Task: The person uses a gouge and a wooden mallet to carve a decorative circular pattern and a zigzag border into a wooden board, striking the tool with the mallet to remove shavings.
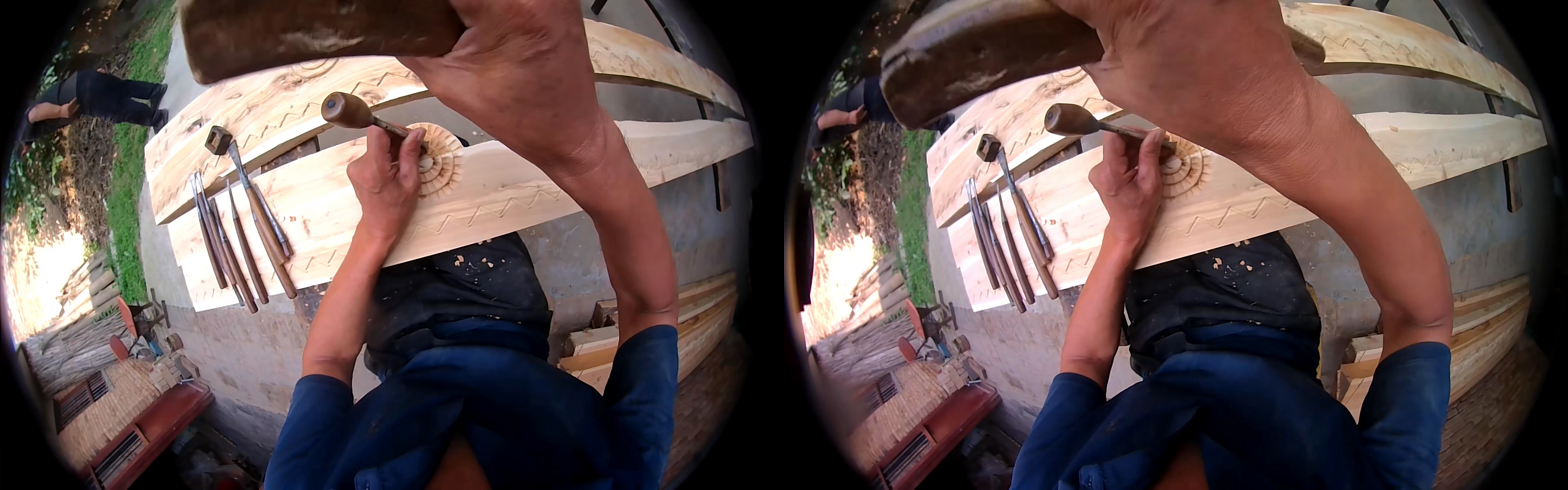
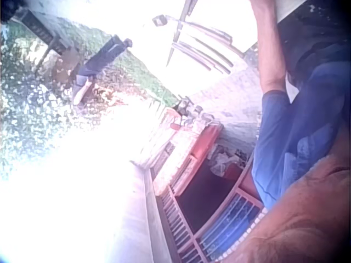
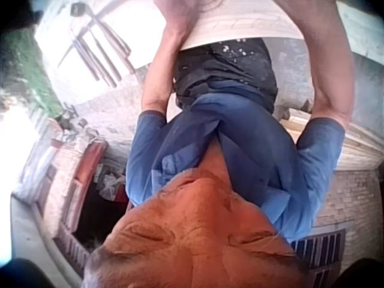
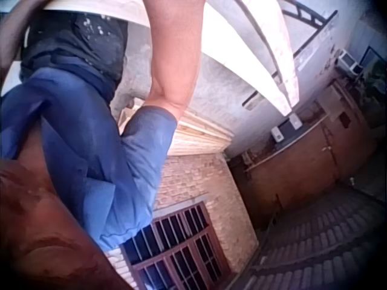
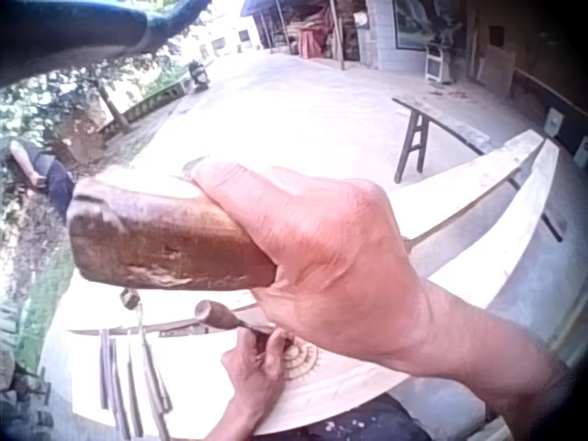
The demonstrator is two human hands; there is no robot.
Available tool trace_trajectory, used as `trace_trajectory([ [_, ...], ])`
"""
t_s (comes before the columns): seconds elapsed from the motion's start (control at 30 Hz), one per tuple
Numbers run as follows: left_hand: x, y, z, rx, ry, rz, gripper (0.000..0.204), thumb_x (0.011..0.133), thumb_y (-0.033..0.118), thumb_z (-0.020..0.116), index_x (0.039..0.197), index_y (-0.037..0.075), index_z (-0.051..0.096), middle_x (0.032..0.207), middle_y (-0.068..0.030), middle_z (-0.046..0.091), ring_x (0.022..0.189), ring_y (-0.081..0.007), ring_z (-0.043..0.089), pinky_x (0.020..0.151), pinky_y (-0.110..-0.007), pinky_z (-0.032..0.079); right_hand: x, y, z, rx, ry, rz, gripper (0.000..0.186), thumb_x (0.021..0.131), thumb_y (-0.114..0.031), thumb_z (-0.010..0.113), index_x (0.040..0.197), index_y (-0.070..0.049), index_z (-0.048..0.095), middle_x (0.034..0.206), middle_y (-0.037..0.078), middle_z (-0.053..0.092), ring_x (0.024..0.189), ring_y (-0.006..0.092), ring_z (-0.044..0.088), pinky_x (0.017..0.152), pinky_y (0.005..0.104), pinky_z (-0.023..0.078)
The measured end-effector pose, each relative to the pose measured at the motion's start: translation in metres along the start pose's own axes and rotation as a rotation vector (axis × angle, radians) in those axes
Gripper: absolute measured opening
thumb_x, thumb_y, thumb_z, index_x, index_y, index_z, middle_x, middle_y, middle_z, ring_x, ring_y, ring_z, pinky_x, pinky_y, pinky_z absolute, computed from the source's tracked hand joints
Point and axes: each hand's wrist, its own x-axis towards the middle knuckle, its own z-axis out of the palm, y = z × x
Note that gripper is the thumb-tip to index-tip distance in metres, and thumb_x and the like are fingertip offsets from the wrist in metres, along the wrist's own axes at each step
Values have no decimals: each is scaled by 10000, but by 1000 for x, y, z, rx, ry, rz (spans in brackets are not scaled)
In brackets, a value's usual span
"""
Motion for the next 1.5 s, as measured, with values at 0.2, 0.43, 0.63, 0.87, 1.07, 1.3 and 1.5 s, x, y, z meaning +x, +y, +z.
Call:
trace_trajectory([
  [0.2, 2, 3, 0, 75, -2, 39, 257, 1007, 96, 797, 936, 12, 565, 720, -160, 728, 594, -318, 733, 538, -380, 539, 2, 7, -16, -639, -338, -228, 397, 827, -42, 781, 1218, -78, 720, 898, 109, 723, 841, 274, 750, 670, 394, 573],
  [0.43, -1, 1, -3, 94, 7, 28, 224, 992, 67, 802, 920, 16, 596, 749, -162, 743, 611, -309, 743, 563, -380, 558, -17, 12, -12, -798, -385, -311, 156, 895, -150, 716, 1040, -104, 680, 754, 62, 572, 705, 243, 656, 620, 393, 527],
  [0.63, -8, 6, -11, -245, 236, -72, 141, 1041, 67, 755, 1047, -27, 650, 857, -143, 788, 729, -199, 772, 693, -306, 612, -28, 4, -27, -565, -132, -189, 484, 760, -51, 812, 1235, -95, 729, 828, 114, 672, 718, 295, 710, 620, 413, 554],
  [0.87, -10, 3, -12, -184, 141, -188, 149, 1076, 76, 721, 1096, -52, 648, 855, -122, 812, 754, -116, 769, 695, -257, 604, -40, -2, -36, -586, -245, -68, 580, 728, -15, 799, 1301, -63, 723, 881, 118, 721, 774, 311, 732, 675, 404, 584],
  [1.07, -9, 9, -11, -138, 74, -210, 123, 1077, 51, 714, 1119, -40, 642, 886, -94, 785, 794, -126, 764, 730, -272, 626, -47, 8, -38, -547, -247, -54, 590, 722, -19, 811, 1303, -39, 715, 890, 125, 726, 792, 307, 739, 693, 397, 588],
  [1.3, -10, 3, -9, -104, 66, -168, 128, 1062, 50, 731, 1104, -40, 651, 855, -108, 803, 764, -127, 781, 692, -264, 611, -47, 6, -36, -544, -244, -42, 580, 735, -31, 828, 1303, -36, 711, 901, 127, 733, 808, 304, 748, 709, 395, 596],
  [1.5, -11, 4, -11, -112, 127, -139, 143, 1067, 51, 725, 1134, -51, 650, 880, -116, 806, 777, -138, 781, 702, -277, 617, -46, 8, -34, -517, -233, -22, 546, 752, -54, 845, 1283, -57, 720, 902, 131, 744, 817, 305, 762, 703, 397, 601],
])
